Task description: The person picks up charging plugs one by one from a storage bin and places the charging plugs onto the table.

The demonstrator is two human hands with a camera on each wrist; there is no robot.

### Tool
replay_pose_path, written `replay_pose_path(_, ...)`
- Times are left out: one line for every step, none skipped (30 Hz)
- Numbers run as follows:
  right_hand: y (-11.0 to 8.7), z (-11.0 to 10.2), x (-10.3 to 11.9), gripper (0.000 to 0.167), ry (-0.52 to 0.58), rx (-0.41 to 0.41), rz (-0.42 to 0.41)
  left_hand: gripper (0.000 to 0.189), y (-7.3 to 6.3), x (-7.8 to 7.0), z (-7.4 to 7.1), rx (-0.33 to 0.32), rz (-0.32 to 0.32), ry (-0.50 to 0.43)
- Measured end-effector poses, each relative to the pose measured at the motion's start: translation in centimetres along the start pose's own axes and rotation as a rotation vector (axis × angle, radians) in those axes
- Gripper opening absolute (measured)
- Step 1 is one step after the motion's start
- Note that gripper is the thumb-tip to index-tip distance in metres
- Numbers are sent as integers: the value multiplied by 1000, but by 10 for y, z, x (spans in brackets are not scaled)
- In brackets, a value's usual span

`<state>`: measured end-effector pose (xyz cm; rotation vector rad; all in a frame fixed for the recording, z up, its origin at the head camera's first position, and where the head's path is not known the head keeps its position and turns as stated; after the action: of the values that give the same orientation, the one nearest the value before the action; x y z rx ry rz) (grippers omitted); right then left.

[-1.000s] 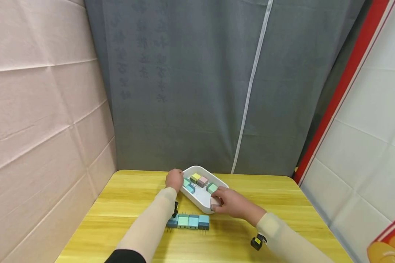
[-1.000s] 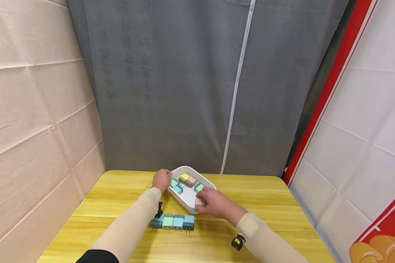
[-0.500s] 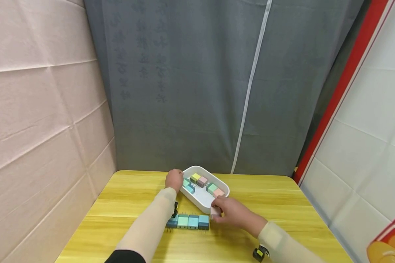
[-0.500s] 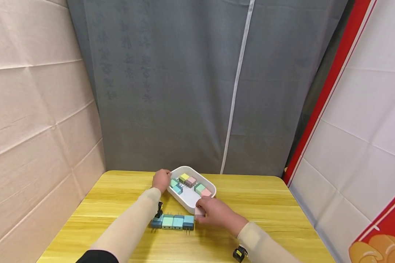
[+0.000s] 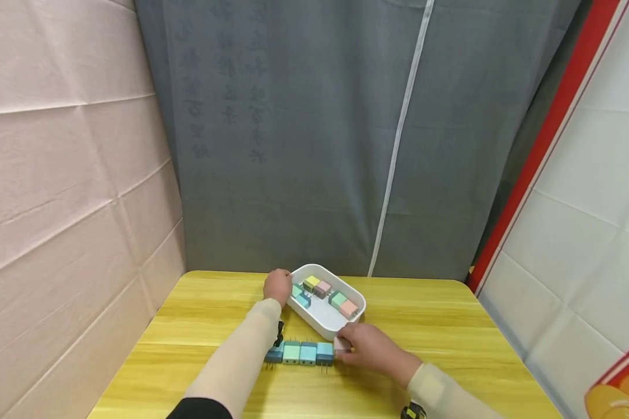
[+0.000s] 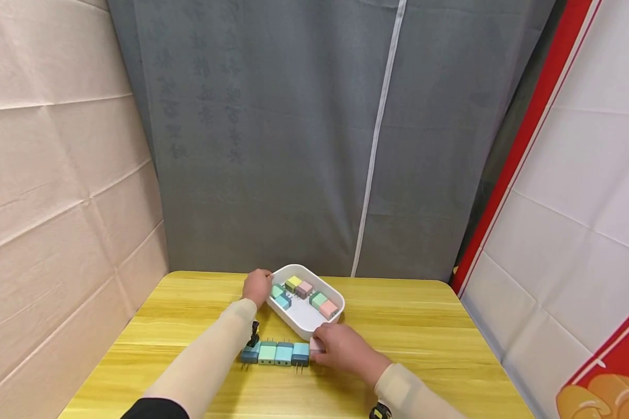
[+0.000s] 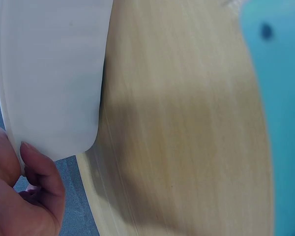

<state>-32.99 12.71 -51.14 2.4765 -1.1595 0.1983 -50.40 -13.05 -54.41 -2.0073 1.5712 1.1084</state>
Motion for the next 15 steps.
replay_pose_path(-1,1,1,22,-6,1,-3,28,0,0,0,-1,4,4)
replay_pose_path(-1,2,1,23,-11,-1,-9,28,0,0,0,-2,4,5)
replay_pose_path(-2,3,1,23,-17,1,-10,27,1,1,0,-5,10,9)
replay_pose_path(-2,3,2,24,-26,3,-11,27,1,1,0,-9,17,14)
replay_pose_path(-2,4,1,25,-30,5,-10,27,1,1,0,-11,22,17)
replay_pose_path(-3,5,1,25,-34,7,-7,26,2,1,0,-15,28,23)
replay_pose_path(-3,6,1,25,-39,9,-3,26,2,0,0,-18,35,27)
replay_pose_path(-3,6,1,27,-43,10,-1,25,2,0,0,-19,35,25)
replay_pose_path(-3,7,1,28,-46,14,5,25,2,0,-1,-21,40,29)
replay_pose_path(-3,7,1,28,-46,16,6,25,1,0,-1,-20,39,28)
replay_pose_path(-4,7,1,28,-46,17,6,25,1,-1,-1,-18,37,27)
replay_pose_path(-4,8,1,27,-44,21,8,25,1,-1,-1,-17,36,27)
replay_pose_path(-4,8,1,26,-41,25,9,26,0,-1,-1,-16,33,24)
replay_pose_path(-4,9,1,24,-36,32,12,26,0,-1,-1,-14,29,23)
replay_pose_path(-4,9,1,22,-31,38,18,26,0,-2,-1,-13,29,23)
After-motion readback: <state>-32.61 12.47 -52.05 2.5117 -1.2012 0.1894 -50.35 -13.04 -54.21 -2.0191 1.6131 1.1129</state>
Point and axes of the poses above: each hand's wrist, its own y-axis towards the middle knuckle, its own z-axis out of the palm, x = y × z, the point moved 3 cm from there along y, towards the middle knuckle, and after that the axes turned 9 degrees about -x, right-handed, at the moved point
